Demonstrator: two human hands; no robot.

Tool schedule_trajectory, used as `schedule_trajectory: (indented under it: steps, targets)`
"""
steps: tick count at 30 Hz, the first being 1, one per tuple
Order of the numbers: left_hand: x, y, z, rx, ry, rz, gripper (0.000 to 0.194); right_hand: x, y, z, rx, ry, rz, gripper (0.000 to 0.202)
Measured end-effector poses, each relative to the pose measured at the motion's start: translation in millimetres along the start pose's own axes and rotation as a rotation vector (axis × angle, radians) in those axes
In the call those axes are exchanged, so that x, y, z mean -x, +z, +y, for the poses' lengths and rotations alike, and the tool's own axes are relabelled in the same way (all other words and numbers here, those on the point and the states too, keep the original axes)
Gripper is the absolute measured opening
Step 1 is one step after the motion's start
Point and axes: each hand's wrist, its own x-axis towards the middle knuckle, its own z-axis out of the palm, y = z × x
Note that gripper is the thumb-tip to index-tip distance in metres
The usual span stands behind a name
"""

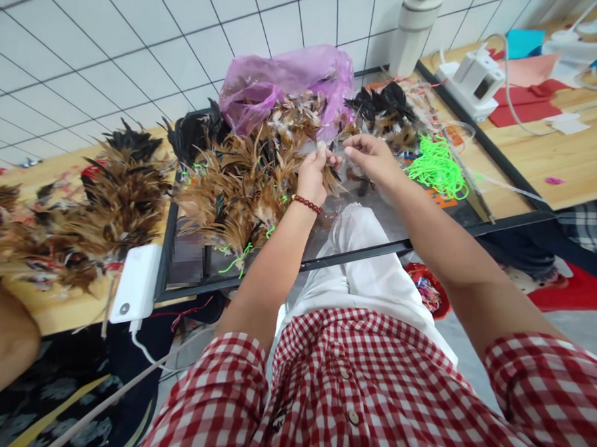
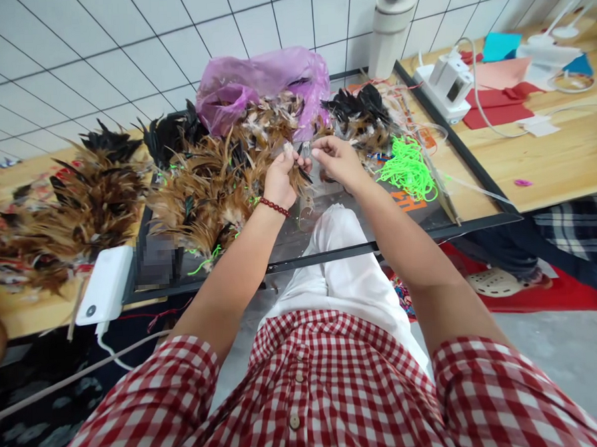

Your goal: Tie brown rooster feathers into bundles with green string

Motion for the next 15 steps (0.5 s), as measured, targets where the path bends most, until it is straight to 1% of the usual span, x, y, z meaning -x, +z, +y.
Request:
schedule_trajectory:
  steps: [3,5,7,9,12,15]
  targets:
    - [-0.8,-1.6,-6.3,-0.158,0.123,-0.095,0.027,-1.8,-2.0,-7.9,-0.241,0.185,0.001,0.042]
    - [-1.8,-3.2,-10.7,-0.274,0.2,-0.152,0.028,-1.6,-3.1,-13.0,-0.332,0.324,-0.014,0.043]
    - [-2.8,-5.2,-14.2,-0.385,0.271,-0.211,0.029,-1.1,-4.0,-17.3,-0.409,0.421,-0.019,0.042]
    - [-3.6,-7.2,-16.6,-0.481,0.335,-0.272,0.031,-0.7,-4.5,-20.7,-0.477,0.456,-0.013,0.036]
    - [-4.6,-9.6,-19.2,-0.567,0.402,-0.331,0.035,-0.3,-4.5,-23.7,-0.528,0.449,0.024,0.023]
    - [-5.9,-10.6,-21.4,-0.601,0.409,-0.353,0.035,-1.1,-4.7,-23.6,-0.509,0.421,0.075,0.023]
